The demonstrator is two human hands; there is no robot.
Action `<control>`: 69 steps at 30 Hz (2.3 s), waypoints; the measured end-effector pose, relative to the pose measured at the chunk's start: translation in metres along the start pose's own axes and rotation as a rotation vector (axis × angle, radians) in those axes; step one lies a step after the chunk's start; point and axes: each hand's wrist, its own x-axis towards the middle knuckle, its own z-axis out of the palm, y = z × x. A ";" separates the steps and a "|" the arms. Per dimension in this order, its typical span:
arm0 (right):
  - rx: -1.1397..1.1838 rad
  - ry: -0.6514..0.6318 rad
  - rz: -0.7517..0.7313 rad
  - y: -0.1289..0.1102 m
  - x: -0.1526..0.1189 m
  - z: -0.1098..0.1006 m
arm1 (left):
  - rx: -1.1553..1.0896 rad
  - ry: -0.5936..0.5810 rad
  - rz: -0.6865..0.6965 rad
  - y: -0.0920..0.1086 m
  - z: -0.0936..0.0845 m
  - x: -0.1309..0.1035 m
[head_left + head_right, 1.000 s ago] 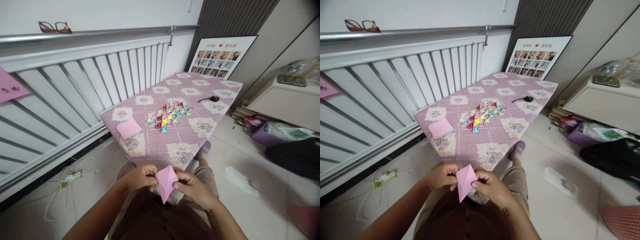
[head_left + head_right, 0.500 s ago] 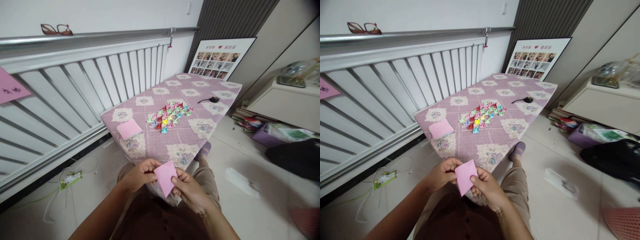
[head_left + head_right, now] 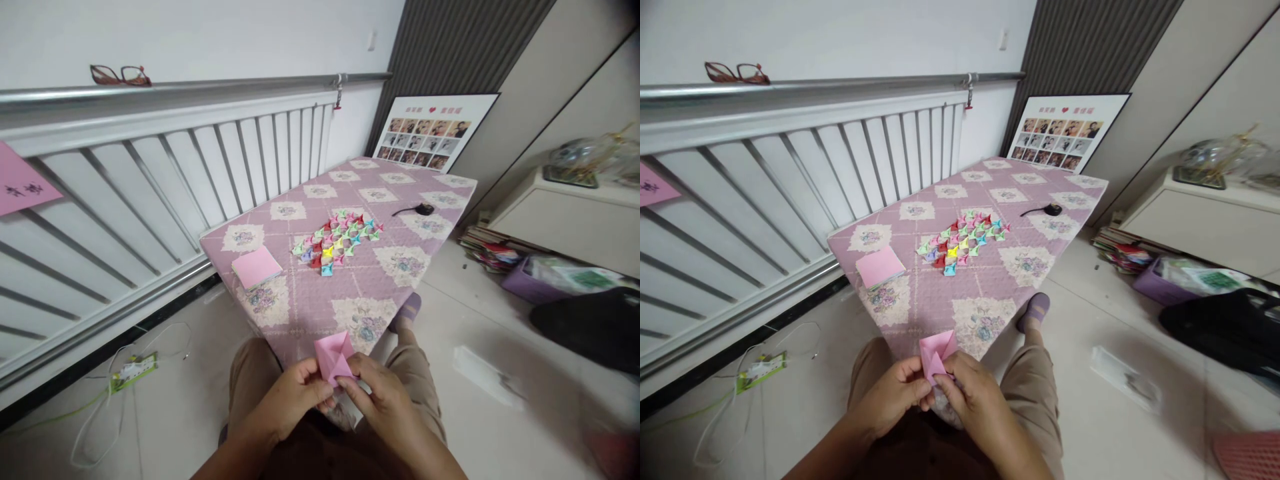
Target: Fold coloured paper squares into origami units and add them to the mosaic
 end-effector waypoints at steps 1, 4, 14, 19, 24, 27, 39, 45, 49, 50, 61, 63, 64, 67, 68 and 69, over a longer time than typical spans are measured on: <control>-0.019 0.006 -0.006 0.000 0.000 0.001 | 0.016 0.029 0.001 0.001 0.002 0.000; -0.047 0.036 0.018 0.002 -0.002 0.006 | 0.062 0.115 -0.004 0.004 0.008 0.001; -0.004 0.205 0.153 0.000 -0.002 0.016 | 0.295 0.237 0.055 0.012 0.019 0.000; 0.021 0.202 0.191 -0.001 -0.003 0.016 | 0.280 0.265 0.055 0.012 0.021 0.000; 0.094 0.304 0.274 0.000 -0.002 0.016 | 0.341 0.300 0.060 0.007 0.019 -0.001; 0.253 0.344 0.363 0.006 -0.002 0.018 | 0.383 0.307 0.047 0.006 0.019 -0.002; 0.662 0.215 0.535 0.005 0.003 0.016 | 0.348 0.165 0.037 -0.004 0.015 -0.004; 0.695 0.243 0.559 0.002 0.003 0.014 | 0.329 0.099 -0.003 -0.007 0.016 -0.003; 0.699 0.252 0.601 0.003 0.003 0.012 | 0.418 0.139 0.018 -0.006 0.017 -0.003; 0.706 0.241 0.608 0.004 0.003 0.012 | 0.449 0.149 0.024 -0.006 0.017 -0.003; 0.684 0.257 0.663 0.011 0.002 0.021 | 0.527 0.175 0.012 0.002 0.022 -0.003; 0.655 0.299 0.657 0.012 0.002 0.022 | 0.542 0.177 0.003 0.005 0.023 -0.003; 0.640 0.318 0.654 0.013 0.002 0.022 | 0.547 0.175 0.000 0.007 0.023 -0.003; 0.627 0.334 0.661 0.015 0.003 0.023 | 0.543 0.144 0.002 0.009 0.021 -0.001; 0.629 0.324 0.662 0.016 0.003 0.023 | 0.535 0.136 0.011 0.009 0.020 0.000; 0.632 0.307 0.662 0.016 0.004 0.023 | 0.524 0.137 0.022 0.008 0.018 0.001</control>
